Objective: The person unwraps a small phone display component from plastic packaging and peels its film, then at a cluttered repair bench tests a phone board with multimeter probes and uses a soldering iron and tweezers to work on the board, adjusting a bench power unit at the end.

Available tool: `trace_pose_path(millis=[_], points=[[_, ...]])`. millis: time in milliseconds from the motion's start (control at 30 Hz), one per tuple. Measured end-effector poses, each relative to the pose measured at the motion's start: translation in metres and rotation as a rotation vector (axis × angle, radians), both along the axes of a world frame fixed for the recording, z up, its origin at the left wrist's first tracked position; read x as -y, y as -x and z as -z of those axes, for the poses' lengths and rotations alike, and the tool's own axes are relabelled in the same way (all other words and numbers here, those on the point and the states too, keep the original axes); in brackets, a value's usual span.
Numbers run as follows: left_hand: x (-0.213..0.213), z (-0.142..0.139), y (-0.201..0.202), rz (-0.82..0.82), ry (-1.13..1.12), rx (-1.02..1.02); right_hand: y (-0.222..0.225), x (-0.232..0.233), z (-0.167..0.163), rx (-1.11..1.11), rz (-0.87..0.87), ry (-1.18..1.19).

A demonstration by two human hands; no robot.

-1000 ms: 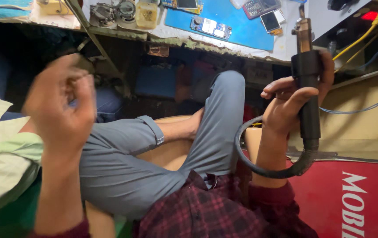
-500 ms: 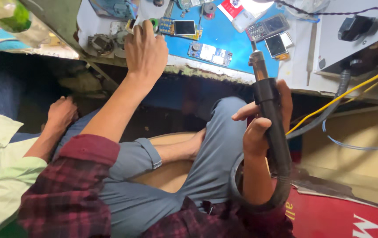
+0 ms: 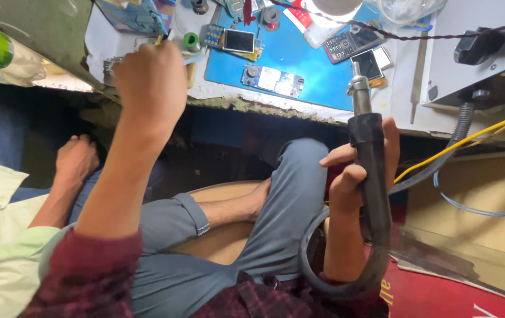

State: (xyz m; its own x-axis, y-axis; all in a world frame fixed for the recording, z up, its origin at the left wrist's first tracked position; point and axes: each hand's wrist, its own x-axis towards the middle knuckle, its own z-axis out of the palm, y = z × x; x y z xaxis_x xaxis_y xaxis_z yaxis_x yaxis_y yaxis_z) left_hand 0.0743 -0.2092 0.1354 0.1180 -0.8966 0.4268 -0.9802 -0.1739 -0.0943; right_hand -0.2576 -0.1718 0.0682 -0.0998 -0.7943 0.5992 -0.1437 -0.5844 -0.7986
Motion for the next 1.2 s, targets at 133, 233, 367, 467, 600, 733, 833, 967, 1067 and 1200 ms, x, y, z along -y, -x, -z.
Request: trace_pose_path(millis=[133, 233, 367, 467, 600, 733, 833, 967, 1067, 1200], points=[[-0.042, -0.023, 0.016, 0.042, 0.039, -0.245, 0.008, 0.009, -0.004, -0.014, 0.09, -0.092], [-0.046, -0.024, 0.035, 0.265, 0.195, -0.403, 0.011, 0.023, 0.001, 0.082, 0.101, -0.121], [-0.029, -0.024, 0.041, 0.386, 0.202, -0.333, 0.014, 0.029, 0.015, 0.096, 0.082, -0.124], [-0.019, -0.028, 0.037, 0.404, 0.158, -0.248, 0.016, 0.031, 0.023, 0.143, 0.09, -0.179], [-0.007, -0.028, 0.033, 0.48, 0.131, -0.251, 0.023, 0.038, 0.027, 0.164, 0.121, -0.218], [0.004, -0.013, 0.031, 0.602, 0.175, -0.405, 0.03, 0.047, 0.031, 0.189, 0.108, -0.224], [0.005, 0.004, 0.028, 0.625, 0.203, -0.634, 0.031, 0.051, 0.037, 0.195, 0.108, -0.25], [0.006, 0.024, 0.02, 0.625, 0.207, -0.76, 0.034, 0.062, 0.048, 0.235, 0.034, -0.29], [0.003, 0.032, 0.015, 0.587, 0.177, -0.894, 0.039, 0.069, 0.056, 0.337, -0.058, -0.312], [0.004, 0.037, 0.016, 0.569, 0.243, -1.197, 0.049, 0.074, 0.058, 0.355, -0.152, -0.284]])
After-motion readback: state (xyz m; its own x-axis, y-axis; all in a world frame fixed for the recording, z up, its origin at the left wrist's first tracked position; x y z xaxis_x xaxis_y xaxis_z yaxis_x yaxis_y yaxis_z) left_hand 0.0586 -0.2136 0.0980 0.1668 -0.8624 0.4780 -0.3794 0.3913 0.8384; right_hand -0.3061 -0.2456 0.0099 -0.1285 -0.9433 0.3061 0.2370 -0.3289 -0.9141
